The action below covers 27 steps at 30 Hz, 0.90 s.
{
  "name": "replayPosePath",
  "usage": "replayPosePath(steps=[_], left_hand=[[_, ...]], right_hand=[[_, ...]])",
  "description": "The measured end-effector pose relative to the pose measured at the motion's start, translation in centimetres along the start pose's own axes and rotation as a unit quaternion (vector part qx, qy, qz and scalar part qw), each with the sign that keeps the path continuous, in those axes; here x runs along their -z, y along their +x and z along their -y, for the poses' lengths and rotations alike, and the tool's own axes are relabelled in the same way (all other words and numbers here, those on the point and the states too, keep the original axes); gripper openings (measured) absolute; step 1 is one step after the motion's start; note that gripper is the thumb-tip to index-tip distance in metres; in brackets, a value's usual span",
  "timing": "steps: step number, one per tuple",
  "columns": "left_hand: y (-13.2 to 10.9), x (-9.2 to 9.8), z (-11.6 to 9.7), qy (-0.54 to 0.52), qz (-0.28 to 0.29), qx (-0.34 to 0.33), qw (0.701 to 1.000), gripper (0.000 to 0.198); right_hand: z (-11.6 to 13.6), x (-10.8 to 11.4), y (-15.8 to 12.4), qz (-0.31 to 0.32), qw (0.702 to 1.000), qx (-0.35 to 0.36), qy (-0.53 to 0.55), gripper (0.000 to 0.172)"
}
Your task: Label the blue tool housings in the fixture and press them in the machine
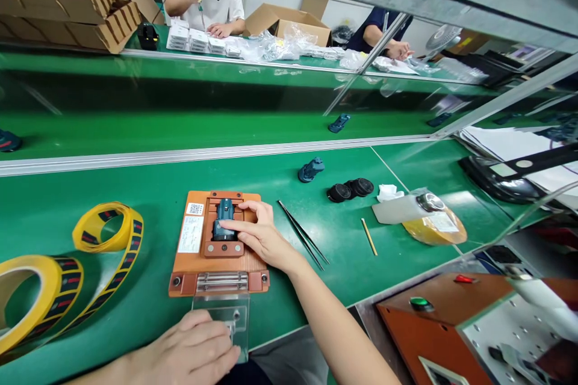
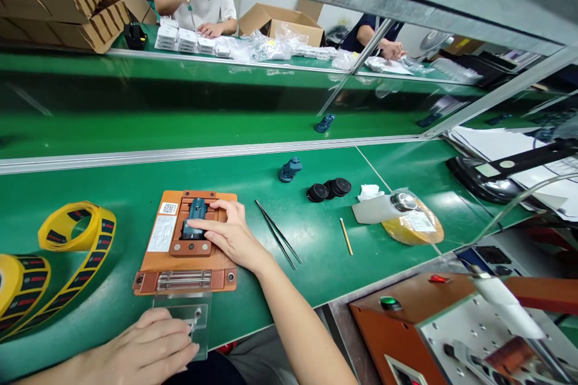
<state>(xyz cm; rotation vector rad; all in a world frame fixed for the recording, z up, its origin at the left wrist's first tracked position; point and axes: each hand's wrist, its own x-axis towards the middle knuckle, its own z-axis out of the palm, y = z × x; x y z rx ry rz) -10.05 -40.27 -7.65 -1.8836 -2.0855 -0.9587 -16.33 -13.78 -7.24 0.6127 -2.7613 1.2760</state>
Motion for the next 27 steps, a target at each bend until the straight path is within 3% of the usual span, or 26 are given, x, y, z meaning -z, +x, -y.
replayPosePath(steps=[6, 10, 12, 14, 17, 20, 23, 25, 27], left_hand=[[0.6, 0.1, 0.0, 0.0, -0.028, 0.001, 1.0, 0.022], [0.4, 0.9, -0.3, -0.001, -0.07, 0.002, 0.998, 0.024], [0.5, 1.8, 0.1, 0.018, -0.107, 0.043, 0.993, 0.026], [1.6, 3.0, 1.5, 0.036, -0.159, 0.126, 0.979, 0.032], [4.8, 4.8, 4.8, 0.005, -0.254, 0.298, 0.92, 0.027], [8.5, 6.4, 7.9, -0.192, -0.298, 0.451, 0.819, 0.033], [10.9, 7.3, 8.8, -0.443, -0.247, 0.468, 0.724, 0.053], [11.8, 7.4, 8.2, -0.509, -0.252, 0.445, 0.693, 0.052], [12.3, 7.2, 7.4, -0.516, -0.288, 0.427, 0.684, 0.046]], right_hand=[[0.9, 0.2, 0.9, 0.047, 0.998, 0.019, 0.031, 0.033], [1.5, 0.0, 1.6, -0.059, 0.997, -0.049, 0.014, 0.032], [2.1, 0.0, 2.2, -0.099, 0.992, -0.082, -0.016, 0.04], [3.0, -0.2, 2.7, -0.08, 0.989, -0.1, -0.073, 0.05], [4.7, -0.6, 3.0, -0.063, 0.981, -0.103, -0.15, 0.051], [6.4, -0.3, 2.5, -0.115, 0.981, -0.082, -0.136, 0.049], [7.9, 0.9, 1.3, -0.143, 0.986, -0.064, -0.057, 0.054], [8.8, 1.7, 0.4, -0.157, 0.984, -0.072, 0.044, 0.051], [9.4, 2.2, -0.1, -0.157, 0.971, -0.091, 0.158, 0.038]])
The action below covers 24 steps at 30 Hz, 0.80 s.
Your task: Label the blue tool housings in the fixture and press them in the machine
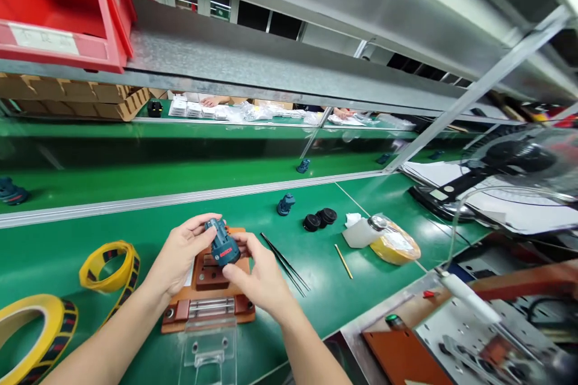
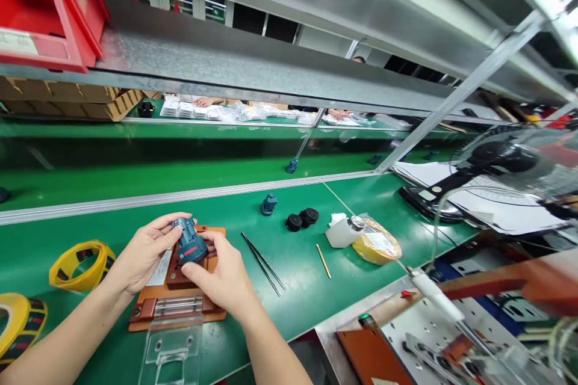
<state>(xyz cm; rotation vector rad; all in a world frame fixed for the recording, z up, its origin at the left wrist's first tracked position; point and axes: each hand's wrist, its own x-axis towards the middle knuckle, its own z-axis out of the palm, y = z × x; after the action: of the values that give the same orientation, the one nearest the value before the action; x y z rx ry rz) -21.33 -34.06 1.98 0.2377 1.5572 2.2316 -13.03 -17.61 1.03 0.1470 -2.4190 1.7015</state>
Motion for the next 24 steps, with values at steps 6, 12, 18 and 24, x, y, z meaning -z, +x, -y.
replayPosePath(steps=[6, 12, 18, 24], left_hand=[[-1.3, -1.3, 0.0, -0.046, 0.017, -0.005, 0.999, 0.039], [-1.3, -1.2, 0.0, -0.062, 0.023, 0.001, 0.998, 0.041], [-1.2, -1.6, 0.9, 0.019, 0.014, -0.041, 0.999, 0.035], [-1.3, -2.0, 1.5, 0.166, -0.056, -0.089, 0.98, 0.028]], right_hand=[[0.1, -1.0, -0.5, 0.006, 0.986, -0.053, 0.158, 0.032], [-0.1, -2.5, -0.6, -0.032, 0.958, -0.095, 0.267, 0.041], [0.6, -3.3, -1.0, 0.005, 0.879, -0.216, 0.425, 0.055], [-0.1, -4.0, -2.2, 0.031, 0.91, -0.221, 0.35, 0.06]])
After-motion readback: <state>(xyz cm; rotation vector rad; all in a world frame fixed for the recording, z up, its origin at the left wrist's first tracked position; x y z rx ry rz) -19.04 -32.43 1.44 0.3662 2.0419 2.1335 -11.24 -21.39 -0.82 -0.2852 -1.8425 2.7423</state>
